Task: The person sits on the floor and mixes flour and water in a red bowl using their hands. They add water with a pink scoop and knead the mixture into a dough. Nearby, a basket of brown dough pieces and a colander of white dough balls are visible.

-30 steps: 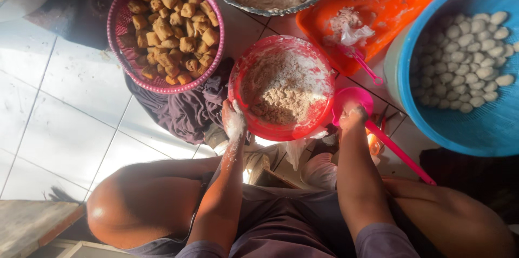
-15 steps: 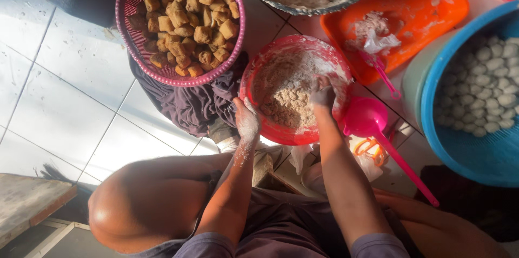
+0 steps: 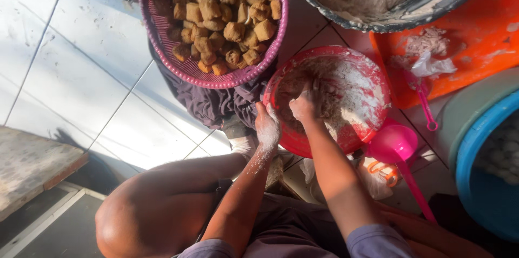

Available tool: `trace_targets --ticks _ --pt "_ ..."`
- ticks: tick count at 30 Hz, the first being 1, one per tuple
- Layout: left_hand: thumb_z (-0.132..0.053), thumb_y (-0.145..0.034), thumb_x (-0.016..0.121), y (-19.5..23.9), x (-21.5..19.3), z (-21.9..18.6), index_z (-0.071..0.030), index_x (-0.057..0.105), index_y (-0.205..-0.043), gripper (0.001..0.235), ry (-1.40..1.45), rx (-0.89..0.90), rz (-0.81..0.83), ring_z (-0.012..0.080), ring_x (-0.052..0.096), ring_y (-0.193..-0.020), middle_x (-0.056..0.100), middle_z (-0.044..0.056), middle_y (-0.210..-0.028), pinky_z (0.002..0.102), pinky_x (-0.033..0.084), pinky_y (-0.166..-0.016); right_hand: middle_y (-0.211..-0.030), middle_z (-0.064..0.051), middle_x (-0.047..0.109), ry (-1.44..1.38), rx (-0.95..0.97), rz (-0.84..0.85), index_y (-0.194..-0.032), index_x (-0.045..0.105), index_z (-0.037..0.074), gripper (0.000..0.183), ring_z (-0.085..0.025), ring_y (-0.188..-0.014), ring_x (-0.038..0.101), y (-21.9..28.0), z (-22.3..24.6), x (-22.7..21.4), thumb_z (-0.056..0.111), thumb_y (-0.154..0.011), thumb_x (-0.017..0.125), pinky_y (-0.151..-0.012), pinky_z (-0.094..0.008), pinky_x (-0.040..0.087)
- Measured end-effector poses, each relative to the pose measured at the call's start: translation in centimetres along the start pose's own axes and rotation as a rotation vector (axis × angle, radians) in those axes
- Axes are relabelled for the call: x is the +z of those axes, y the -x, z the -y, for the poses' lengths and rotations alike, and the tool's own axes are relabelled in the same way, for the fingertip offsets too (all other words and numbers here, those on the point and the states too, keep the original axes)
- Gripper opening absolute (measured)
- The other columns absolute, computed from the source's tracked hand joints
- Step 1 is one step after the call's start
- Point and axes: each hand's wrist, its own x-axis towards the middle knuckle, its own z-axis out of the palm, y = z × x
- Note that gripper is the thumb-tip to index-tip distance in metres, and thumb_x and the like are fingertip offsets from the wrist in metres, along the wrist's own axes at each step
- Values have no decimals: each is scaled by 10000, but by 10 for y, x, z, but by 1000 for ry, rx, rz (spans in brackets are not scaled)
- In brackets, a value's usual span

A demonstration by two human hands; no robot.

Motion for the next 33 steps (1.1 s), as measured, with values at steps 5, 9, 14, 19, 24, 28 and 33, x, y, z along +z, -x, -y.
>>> trace_targets --ticks 5,9,14,19,24,28,33 --pt "-369 -1075 426 5 2 -8 -61 486 -1206 340 0 -32 -81 559 627 -852 663 325 -885 620 469 -721 -1565 -255 438 44 69 503 -1541 458 101 697 -412 -1451 433 -23 -10 -41 257 -890 651 -1218 -475 385" --pt "-387 -1065 427 1 2 -12 -69 495 -1243 371 -5 -53 -84 546 640 -856 677 304 -898 608 486 -738 -1630 -203 172 213 -108 551 -1579 332 233 751 -413 -1499 222 -22 -25 -73 175 -879 598 -1227 -521 259" --pt "-388 -1080 407 2 3 -9 -57 496 -1211 367 22 -5 -70 541 646 -870 681 297 -920 601 490 -735 -1711 -137 -161 475 -124 613 -1626 174 399 901 -413 -1558 -42 19 -70 -82 74 -866 533 -1239 -577 102" --pt "-383 -1090 424 1 3 -5 -57 492 -1177 345 -91 -21 -45 553 628 -848 666 312 -897 620 472 -719 -1678 -124 62 399 -159 458 -1618 287 396 910 -462 -1503 188 33 -106 -39 -43 -845 482 -1213 -605 239" --pt "-365 -1091 425 -4 5 -11 -46 491 -1174 336 -45 39 -87 559 619 -846 661 321 -895 628 460 -707 -1574 -187 397 219 -334 229 -1438 603 281 560 -438 -1308 556 22 -124 -11 44 -935 538 -1058 -498 501" --pt "-375 -1093 427 3 5 -10 -52 495 -1159 336 -4 29 -85 551 630 -865 663 314 -896 612 468 -726 -1485 -210 553 146 -38 396 -1461 602 228 579 -369 -1217 646 2 -127 -6 55 -909 586 -1050 -448 523" --pt "-393 -1092 388 10 16 1 -37 499 -1210 391 95 -95 -146 582 596 -930 648 360 -963 625 440 -778 -1433 -221 657 -176 285 303 -1532 553 230 577 -372 -1287 648 0 -118 -33 198 -967 664 -1106 -475 506"
